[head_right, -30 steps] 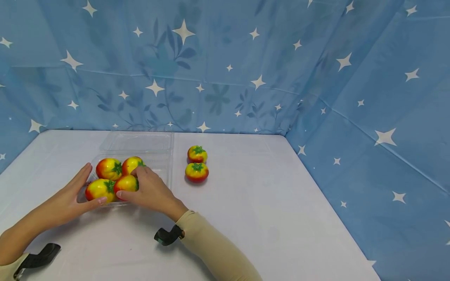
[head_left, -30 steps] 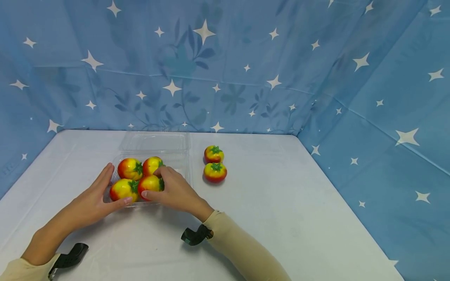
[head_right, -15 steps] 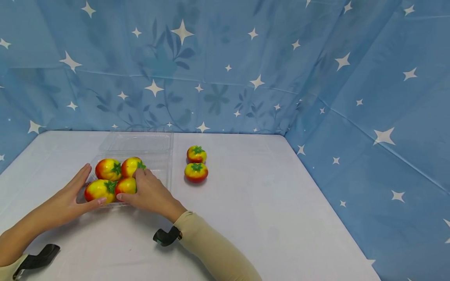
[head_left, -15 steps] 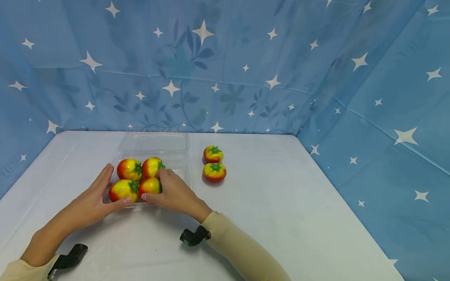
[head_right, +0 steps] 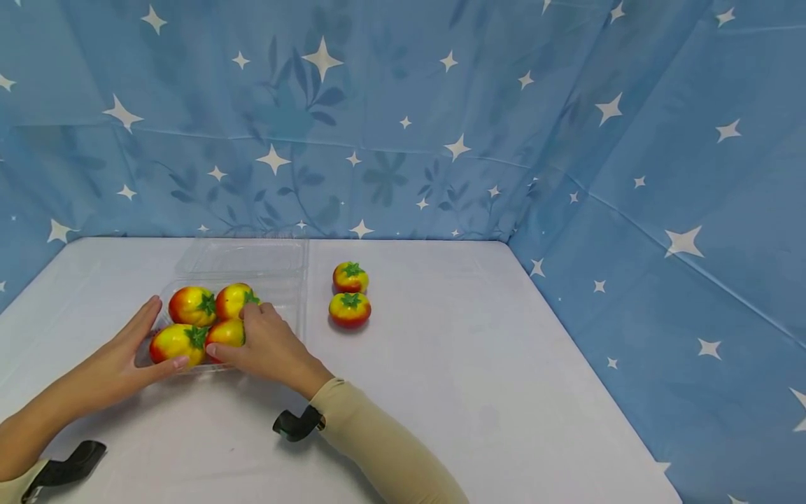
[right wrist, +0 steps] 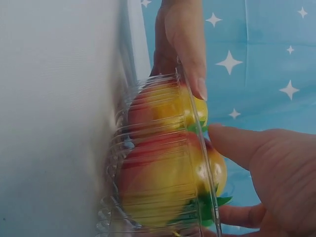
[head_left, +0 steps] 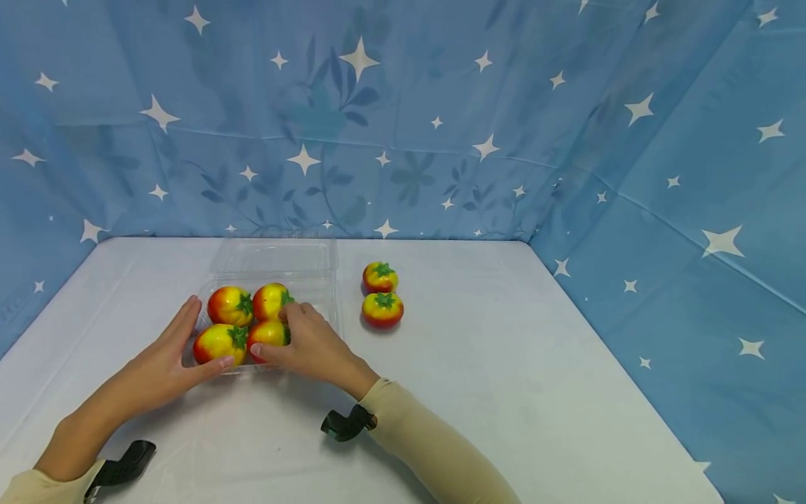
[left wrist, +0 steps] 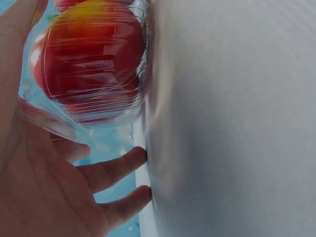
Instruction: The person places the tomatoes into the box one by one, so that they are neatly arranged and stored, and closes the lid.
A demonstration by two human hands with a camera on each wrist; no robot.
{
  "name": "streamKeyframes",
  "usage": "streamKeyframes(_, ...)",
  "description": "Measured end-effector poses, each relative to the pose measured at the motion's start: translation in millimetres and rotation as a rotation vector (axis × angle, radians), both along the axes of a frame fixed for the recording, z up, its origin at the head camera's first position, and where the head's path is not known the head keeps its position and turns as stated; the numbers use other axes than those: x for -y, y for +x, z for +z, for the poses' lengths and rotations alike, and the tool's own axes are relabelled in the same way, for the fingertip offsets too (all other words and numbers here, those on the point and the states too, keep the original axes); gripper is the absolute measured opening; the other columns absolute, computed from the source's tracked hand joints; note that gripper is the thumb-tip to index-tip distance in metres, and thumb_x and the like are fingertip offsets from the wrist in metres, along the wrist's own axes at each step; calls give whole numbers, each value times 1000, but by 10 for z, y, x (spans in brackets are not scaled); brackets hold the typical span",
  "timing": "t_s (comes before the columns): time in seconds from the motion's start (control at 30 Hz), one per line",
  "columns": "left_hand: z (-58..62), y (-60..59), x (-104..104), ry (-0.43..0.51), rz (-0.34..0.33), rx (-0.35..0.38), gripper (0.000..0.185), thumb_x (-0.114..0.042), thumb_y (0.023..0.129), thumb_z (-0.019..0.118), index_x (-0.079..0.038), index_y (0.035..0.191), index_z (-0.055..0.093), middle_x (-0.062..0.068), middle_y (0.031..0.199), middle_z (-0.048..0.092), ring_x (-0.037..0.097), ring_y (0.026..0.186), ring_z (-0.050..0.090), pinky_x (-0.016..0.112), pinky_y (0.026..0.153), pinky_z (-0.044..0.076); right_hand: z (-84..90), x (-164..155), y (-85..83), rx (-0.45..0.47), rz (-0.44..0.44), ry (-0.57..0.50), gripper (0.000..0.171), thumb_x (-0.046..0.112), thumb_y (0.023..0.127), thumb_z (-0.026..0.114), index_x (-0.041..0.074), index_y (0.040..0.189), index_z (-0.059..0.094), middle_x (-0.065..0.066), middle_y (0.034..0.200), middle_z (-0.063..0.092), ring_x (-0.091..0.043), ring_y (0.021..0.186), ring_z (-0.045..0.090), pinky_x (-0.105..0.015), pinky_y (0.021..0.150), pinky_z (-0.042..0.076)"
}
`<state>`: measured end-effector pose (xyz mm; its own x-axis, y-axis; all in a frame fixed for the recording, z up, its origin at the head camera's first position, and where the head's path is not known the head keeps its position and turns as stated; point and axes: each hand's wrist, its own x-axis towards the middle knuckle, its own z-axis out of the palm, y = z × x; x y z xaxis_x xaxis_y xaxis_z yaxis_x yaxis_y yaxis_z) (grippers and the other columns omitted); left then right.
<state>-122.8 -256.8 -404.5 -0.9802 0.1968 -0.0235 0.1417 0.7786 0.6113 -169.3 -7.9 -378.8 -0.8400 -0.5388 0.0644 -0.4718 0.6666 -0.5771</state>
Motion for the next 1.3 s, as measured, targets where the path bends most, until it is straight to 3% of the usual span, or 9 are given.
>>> streamKeyframes(0.17,-10,1,-6,-5,3,0,113,-56,88,64,-6,154,-13,18,161,-17,51,144,3,76,102,18,42,-34,-5,-31,-31,-19,67,55,89,62,3,131,51,-6,118,54,-10,92,52,-19,81,53)
streamKeyframes(0.3,-11,-6,-12,-18,9,11,113,-57,88,63,-6,154,-13,19,161,-17,51,144,3,77,101,19,92,-92,-43,-48,-26,-81,62,54,90,61,5,126,53,-6,111,51,-10,86,50,-18,72,51)
streamKeyframes(0.4,-9,-9,-8,-23,8,11,113,-57,88,63,-6,154,-13,19,161,-17,51,144,2,76,101,19,176,-164,-100,-43,-19,-130,59,53,91,62,9,128,52,-6,115,49,-11,91,51,-18,72,51)
streamKeyframes(0.6,-15,-4,18,-14,-1,-1,112,-55,89,63,-5,154,-14,18,160,-18,49,145,0,75,103,16,373,-394,-283,-58,-38,-178,61,52,91,61,16,139,46,-6,136,44,-15,106,52,-31,89,53)
streamKeyframes(0.83,-17,-10,21,-8,-2,2,113,-55,89,63,-7,154,-15,17,161,-18,49,145,-1,75,104,16,511,-721,-520,-69,-87,-233,63,45,92,63,15,143,44,-6,142,42,-20,126,46,-38,98,49)
streamKeyframes(1.03,-13,-10,15,-3,-4,3,113,-55,89,63,-7,154,-15,17,161,-19,48,145,-2,75,104,15,493,-998,-736,-57,-174,-244,65,46,90,63,13,143,44,-6,143,44,-27,129,45,-47,103,44)
streamKeyframes(1.3,-3,-6,3,-9,0,10,112,-55,89,63,-6,154,-15,17,160,-19,48,145,-1,75,104,14,347,-1344,-999,33,-296,-255,69,50,88,67,15,143,44,-8,143,46,-29,129,47,-48,102,46)
